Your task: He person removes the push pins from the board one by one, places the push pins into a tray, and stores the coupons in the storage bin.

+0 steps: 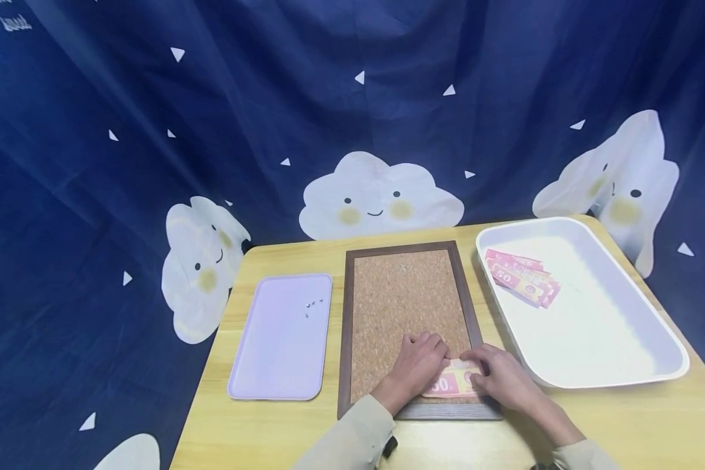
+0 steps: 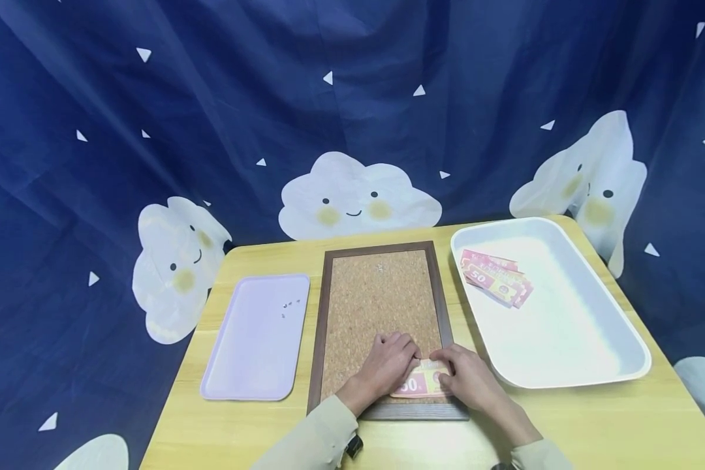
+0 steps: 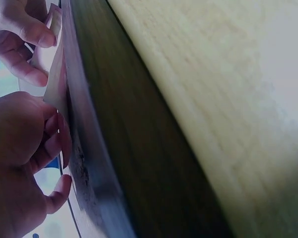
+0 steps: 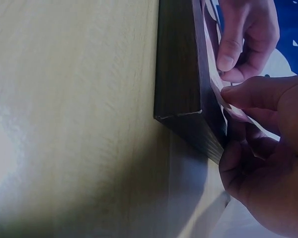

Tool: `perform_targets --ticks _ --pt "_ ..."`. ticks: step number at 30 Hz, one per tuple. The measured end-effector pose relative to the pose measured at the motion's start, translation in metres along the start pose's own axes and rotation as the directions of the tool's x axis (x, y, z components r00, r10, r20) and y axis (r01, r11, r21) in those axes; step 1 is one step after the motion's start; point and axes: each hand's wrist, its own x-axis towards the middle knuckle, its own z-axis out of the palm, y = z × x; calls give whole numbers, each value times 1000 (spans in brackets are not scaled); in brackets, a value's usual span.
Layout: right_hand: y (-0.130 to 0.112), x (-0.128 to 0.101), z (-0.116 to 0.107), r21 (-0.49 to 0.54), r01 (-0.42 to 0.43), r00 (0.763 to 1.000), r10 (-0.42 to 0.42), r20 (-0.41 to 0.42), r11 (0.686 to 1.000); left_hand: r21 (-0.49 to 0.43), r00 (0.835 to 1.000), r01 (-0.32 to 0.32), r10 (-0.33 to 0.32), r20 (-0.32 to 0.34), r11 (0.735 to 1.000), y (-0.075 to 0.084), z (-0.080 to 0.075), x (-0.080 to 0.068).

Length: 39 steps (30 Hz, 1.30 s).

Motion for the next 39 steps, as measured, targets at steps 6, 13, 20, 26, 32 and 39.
perform_targets --ticks 6,13,20,26,32,39 --pt "-2 1 -1 -26 -8 1000 8 -6 1000 -98 999 31 -32 -1 995 -3 0 1" --pt "-3 2 -2 -11 7 1000 -7 -29 1000 -130 997 72 -75 -20 989 -4 -2 2" --pt "-1 2 -2 5 3 1000 -2 -30 1000 -109 997 64 -68 -33 992 -4 1 4" --pt "0 1 -1 16 -10 1000 11 -19 1000 -60 996 32 -37 -81 998 -4 6 4" --pt "0 1 -2 17 -12 1000 12 -23 1000 -55 995 22 -27 -91 998 -5 5 4" --pt "0 1 -1 18 -14 1000 14 -23 1000 -77 996 30 -36 -79 997 -4 5 3"
